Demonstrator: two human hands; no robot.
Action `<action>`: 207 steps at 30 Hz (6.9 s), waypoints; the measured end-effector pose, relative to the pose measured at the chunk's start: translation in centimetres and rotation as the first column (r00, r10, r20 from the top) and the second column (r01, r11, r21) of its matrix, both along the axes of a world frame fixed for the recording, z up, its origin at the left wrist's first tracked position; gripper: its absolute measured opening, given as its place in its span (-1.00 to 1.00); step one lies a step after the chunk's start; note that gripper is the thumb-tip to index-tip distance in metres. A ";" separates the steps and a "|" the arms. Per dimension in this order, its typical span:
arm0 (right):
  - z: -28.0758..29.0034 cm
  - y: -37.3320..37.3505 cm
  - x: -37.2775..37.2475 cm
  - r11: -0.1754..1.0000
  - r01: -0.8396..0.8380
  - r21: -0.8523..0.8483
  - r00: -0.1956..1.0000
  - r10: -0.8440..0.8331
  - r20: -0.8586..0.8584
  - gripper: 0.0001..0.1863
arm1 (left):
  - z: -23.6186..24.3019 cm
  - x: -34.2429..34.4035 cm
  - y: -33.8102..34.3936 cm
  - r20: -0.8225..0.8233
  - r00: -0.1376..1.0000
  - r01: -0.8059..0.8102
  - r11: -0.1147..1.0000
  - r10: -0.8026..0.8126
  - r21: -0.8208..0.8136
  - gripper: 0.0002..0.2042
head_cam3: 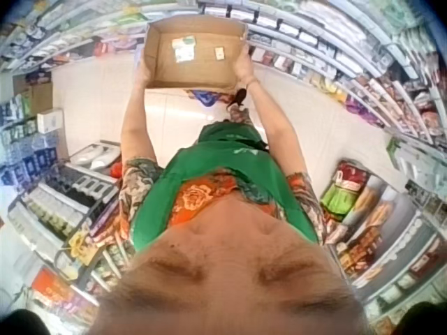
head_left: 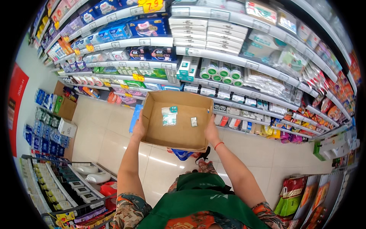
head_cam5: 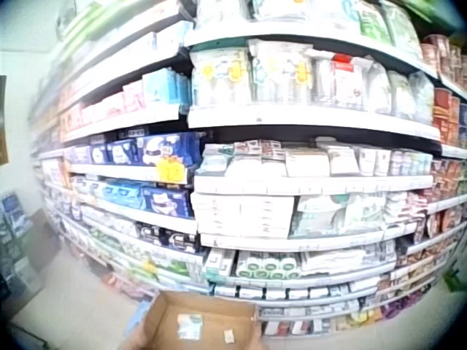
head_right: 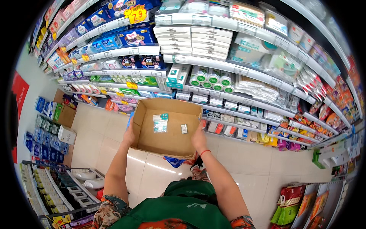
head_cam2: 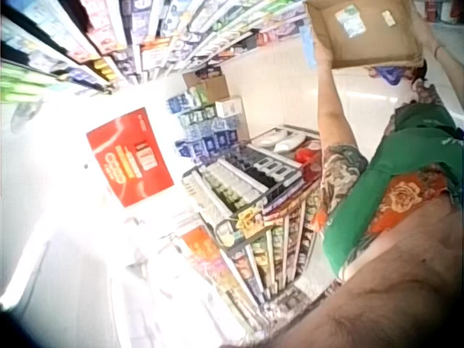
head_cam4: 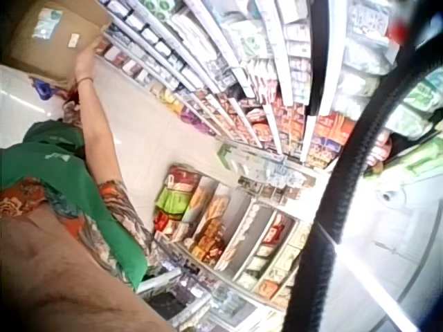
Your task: The person repeatedly picks small packaged items from a cardboard box and places them onto shelves in a retail aisle. The person handles items one at a time, arranging them on the shelf and occasionally adjusting their position.
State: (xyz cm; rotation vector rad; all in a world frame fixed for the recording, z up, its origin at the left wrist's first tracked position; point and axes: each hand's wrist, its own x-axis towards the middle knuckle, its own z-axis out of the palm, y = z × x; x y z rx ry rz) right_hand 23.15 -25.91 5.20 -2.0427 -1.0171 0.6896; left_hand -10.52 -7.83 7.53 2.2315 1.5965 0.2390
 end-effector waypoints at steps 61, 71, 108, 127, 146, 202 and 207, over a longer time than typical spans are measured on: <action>11.3 1.5 7.1 0.908 -0.348 0.232 0.930 0.365 -0.033 -0.35 | 9.0 15.8 -8.5 0.384 0.923 -0.027 0.995 -0.010 0.091 -0.34; 22.3 6.6 5.8 0.826 -0.264 0.498 0.866 0.430 -0.254 -0.45 | 21.2 20.5 -3.7 0.593 0.711 0.297 0.925 -0.379 0.235 -0.41; 47.0 26.4 12.8 0.789 -0.321 0.524 0.746 0.551 -0.373 -0.39 | 41.2 34.0 16.4 0.382 0.916 -0.100 0.853 -0.122 0.512 -0.53; 47.4 23.4 10.8 0.669 -0.226 0.708 0.797 0.544 -0.260 -0.49 | 43.3 31.0 14.9 0.944 0.227 -0.073 0.962 -0.239 0.262 -0.68; 32.7 11.9 2.9 0.869 -0.268 0.415 0.752 0.458 -0.473 -0.59 | 26.1 19.4 3.1 0.934 0.356 0.076 0.995 0.040 -0.072 -0.72; 22.3 15.7 2.7 0.813 -0.327 0.483 0.558 0.578 -0.595 -0.47 | 15.9 21.3 1.6 0.762 0.642 0.027 0.996 -0.086 0.089 -0.51; 30.2 15.7 4.5 0.744 -0.314 0.590 0.663 0.616 -0.425 -0.49 | 23.9 23.2 3.3 0.774 0.576 0.075 0.961 -0.261 0.268 -0.51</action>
